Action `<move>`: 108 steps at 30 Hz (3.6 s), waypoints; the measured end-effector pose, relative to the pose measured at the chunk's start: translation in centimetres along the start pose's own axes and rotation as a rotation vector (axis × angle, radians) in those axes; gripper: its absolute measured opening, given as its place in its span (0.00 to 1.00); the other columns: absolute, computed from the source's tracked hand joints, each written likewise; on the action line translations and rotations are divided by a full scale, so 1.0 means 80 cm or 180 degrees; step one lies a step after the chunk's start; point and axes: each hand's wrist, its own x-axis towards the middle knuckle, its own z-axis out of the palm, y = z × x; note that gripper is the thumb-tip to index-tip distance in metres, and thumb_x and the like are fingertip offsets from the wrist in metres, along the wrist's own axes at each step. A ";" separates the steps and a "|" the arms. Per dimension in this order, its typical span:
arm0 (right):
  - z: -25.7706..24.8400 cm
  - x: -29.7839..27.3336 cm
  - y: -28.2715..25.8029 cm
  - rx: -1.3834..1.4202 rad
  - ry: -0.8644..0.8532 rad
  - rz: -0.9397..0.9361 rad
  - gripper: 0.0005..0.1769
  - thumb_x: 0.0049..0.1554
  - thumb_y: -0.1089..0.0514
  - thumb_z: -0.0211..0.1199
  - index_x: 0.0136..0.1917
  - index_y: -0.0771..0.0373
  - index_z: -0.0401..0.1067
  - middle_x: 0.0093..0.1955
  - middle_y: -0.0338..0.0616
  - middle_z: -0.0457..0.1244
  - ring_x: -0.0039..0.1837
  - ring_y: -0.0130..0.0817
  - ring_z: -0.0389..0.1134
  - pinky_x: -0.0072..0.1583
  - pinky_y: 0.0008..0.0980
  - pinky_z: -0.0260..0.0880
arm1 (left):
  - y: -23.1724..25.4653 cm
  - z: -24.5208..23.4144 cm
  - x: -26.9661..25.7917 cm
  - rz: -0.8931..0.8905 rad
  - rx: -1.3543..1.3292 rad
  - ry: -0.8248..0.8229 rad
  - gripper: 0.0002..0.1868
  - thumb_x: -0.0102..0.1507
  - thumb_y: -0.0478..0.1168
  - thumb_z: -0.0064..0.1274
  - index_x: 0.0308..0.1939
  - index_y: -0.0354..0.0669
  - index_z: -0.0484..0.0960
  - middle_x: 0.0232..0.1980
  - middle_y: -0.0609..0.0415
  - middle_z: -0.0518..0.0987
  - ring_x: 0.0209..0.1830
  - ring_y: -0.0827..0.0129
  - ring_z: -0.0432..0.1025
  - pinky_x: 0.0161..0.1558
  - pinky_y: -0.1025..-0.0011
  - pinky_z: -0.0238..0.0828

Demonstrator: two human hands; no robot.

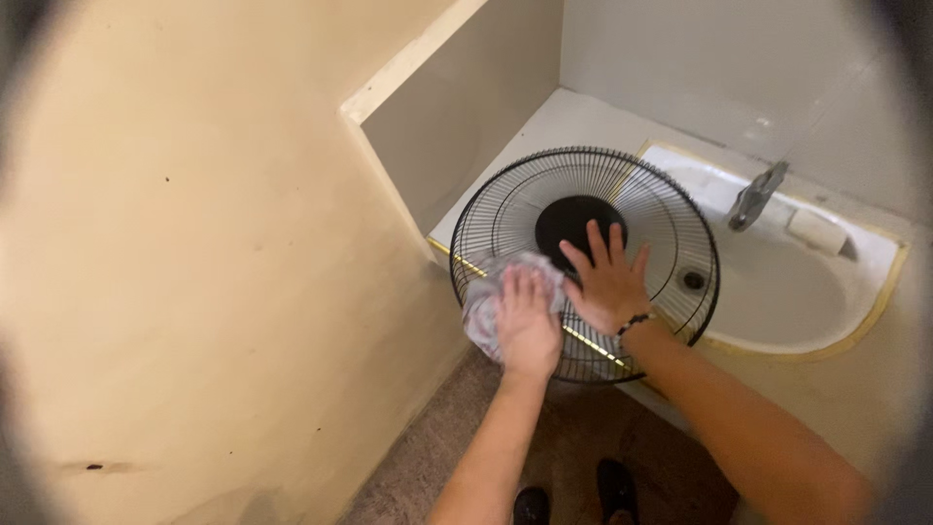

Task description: The person wipes the metal fan cage with a cloth, cleaning both sides by rotating the cage and scrubbing the wire mesh and central hub. The cage is held over a sink during the process.

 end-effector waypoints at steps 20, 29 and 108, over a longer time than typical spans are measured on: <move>0.005 -0.004 0.011 0.0321 0.0484 -0.0197 0.31 0.65 0.38 0.40 0.78 0.47 0.56 0.84 0.57 0.37 0.83 0.63 0.35 0.71 0.79 0.35 | 0.009 0.006 0.045 0.0738 0.0177 -0.0096 0.34 0.59 0.40 0.53 0.71 0.41 0.69 0.77 0.50 0.62 0.78 0.55 0.52 0.70 0.44 0.50; -0.004 -0.005 0.010 0.0375 0.0343 -0.0256 0.36 0.62 0.33 0.42 0.78 0.46 0.53 0.84 0.60 0.34 0.82 0.63 0.30 0.71 0.77 0.28 | -0.033 -0.051 -0.041 0.0593 -0.0075 -0.0648 0.39 0.56 0.35 0.55 0.73 0.45 0.66 0.79 0.52 0.59 0.80 0.55 0.50 0.70 0.45 0.48; -0.014 0.070 -0.048 0.3073 -0.0218 -0.2740 0.23 0.61 0.64 0.50 0.66 0.46 0.73 0.70 0.28 0.67 0.71 0.26 0.70 0.75 0.36 0.71 | -0.171 0.112 0.012 -0.3732 -0.6424 0.0582 0.12 0.72 0.45 0.39 0.54 0.47 0.74 0.39 0.53 0.77 0.34 0.68 0.70 0.37 0.66 0.70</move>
